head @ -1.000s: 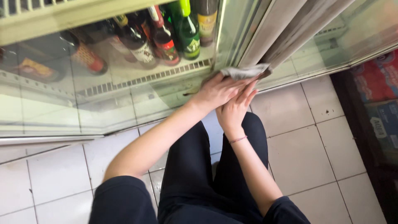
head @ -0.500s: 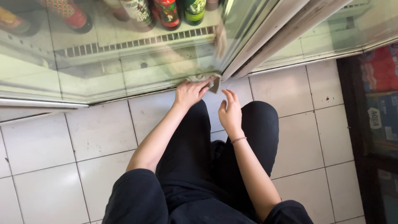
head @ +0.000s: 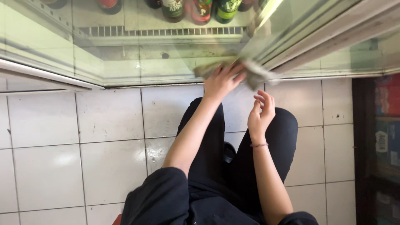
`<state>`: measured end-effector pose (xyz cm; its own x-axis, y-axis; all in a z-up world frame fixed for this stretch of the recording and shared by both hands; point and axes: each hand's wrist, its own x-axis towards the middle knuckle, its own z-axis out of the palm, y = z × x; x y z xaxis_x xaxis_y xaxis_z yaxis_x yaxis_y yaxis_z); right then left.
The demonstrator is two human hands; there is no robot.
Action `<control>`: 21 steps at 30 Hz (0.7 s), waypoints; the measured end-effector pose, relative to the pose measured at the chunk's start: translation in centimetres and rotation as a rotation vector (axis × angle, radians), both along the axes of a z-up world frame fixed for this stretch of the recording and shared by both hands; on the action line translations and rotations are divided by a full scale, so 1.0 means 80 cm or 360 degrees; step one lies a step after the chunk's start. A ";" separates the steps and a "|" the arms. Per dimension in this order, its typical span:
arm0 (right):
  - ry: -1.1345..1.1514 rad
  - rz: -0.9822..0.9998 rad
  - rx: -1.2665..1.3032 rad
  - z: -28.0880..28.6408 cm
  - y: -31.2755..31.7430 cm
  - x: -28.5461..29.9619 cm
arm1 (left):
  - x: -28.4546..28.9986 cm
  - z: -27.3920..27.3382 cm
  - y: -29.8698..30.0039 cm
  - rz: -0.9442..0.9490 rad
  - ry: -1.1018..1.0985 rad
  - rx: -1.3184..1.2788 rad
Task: The person cleans the glass door of a commercial refrigerator in a store. They spray a cleaning solution onto the glass and wipe it down with a cloth, covering the upper and lower sections of the door.
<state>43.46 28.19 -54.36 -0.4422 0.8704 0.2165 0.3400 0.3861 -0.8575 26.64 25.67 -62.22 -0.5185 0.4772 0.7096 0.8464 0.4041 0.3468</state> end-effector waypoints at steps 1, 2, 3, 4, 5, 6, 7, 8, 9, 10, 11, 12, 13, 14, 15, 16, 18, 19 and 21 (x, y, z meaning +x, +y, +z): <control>0.0005 0.0015 0.0022 0.001 0.001 -0.001 | -0.005 -0.040 -0.021 0.0048 0.0123 0.0077; 0.0009 0.0030 0.0044 0.001 0.002 -0.001 | -0.008 -0.076 -0.042 -0.0102 -0.0130 -0.0239; -0.0024 0.0038 0.0050 0.002 0.001 -0.002 | -0.010 -0.106 -0.067 0.0019 -0.0159 -0.0348; -0.0058 0.0045 0.0057 0.002 0.000 -0.004 | -0.010 -0.129 -0.086 0.0140 -0.0190 -0.0457; -0.0102 0.0052 0.0057 0.002 -0.004 -0.002 | -0.008 -0.144 -0.100 0.0104 -0.0209 -0.0443; -0.0094 0.0084 0.0043 0.002 -0.007 -0.001 | -0.006 -0.146 -0.113 0.0068 -0.0229 -0.0428; -0.0082 0.0120 0.0024 0.003 -0.009 -0.002 | -0.005 -0.138 -0.117 0.0038 -0.0247 -0.0417; -0.0071 0.0157 0.0005 0.005 -0.011 -0.003 | -0.006 -0.122 -0.112 0.0024 -0.0288 -0.0302; -0.0063 0.0183 -0.0018 0.007 -0.014 -0.008 | -0.010 -0.097 -0.101 0.0005 -0.0323 -0.0187; -0.0055 0.0209 -0.0042 0.009 -0.018 -0.012 | -0.016 -0.062 -0.089 -0.0014 -0.0356 -0.0072; -0.0048 0.0235 -0.0066 0.011 -0.022 -0.017 | -0.026 -0.021 -0.072 -0.0034 -0.0368 0.0023; -0.0019 0.0257 -0.0073 0.013 -0.026 -0.022 | -0.037 0.023 -0.048 -0.0153 -0.0120 0.0523; 0.0006 0.0283 -0.0080 0.015 -0.030 -0.027 | -0.048 0.066 -0.025 -0.0103 -0.0004 0.0601; 0.0032 0.0308 -0.0087 0.017 -0.034 -0.032 | -0.054 0.104 -0.007 0.0064 0.0528 0.0638; 0.0089 0.0323 -0.0122 0.019 -0.038 -0.036 | -0.058 0.139 0.021 0.0291 -0.0005 0.0729; 0.0146 0.0338 -0.0157 0.021 -0.043 -0.041 | -0.064 0.157 0.026 0.0383 0.0095 0.0748; 0.0201 0.0353 -0.0188 0.027 -0.046 -0.048 | -0.071 0.165 0.036 0.0570 0.0299 0.0790; 0.0204 0.0353 -0.0187 0.029 -0.047 -0.052 | -0.073 0.150 0.030 0.0496 0.0322 0.0664; 0.0193 0.0359 -0.0161 0.032 -0.051 -0.057 | -0.067 0.091 0.001 0.0393 0.0246 0.0423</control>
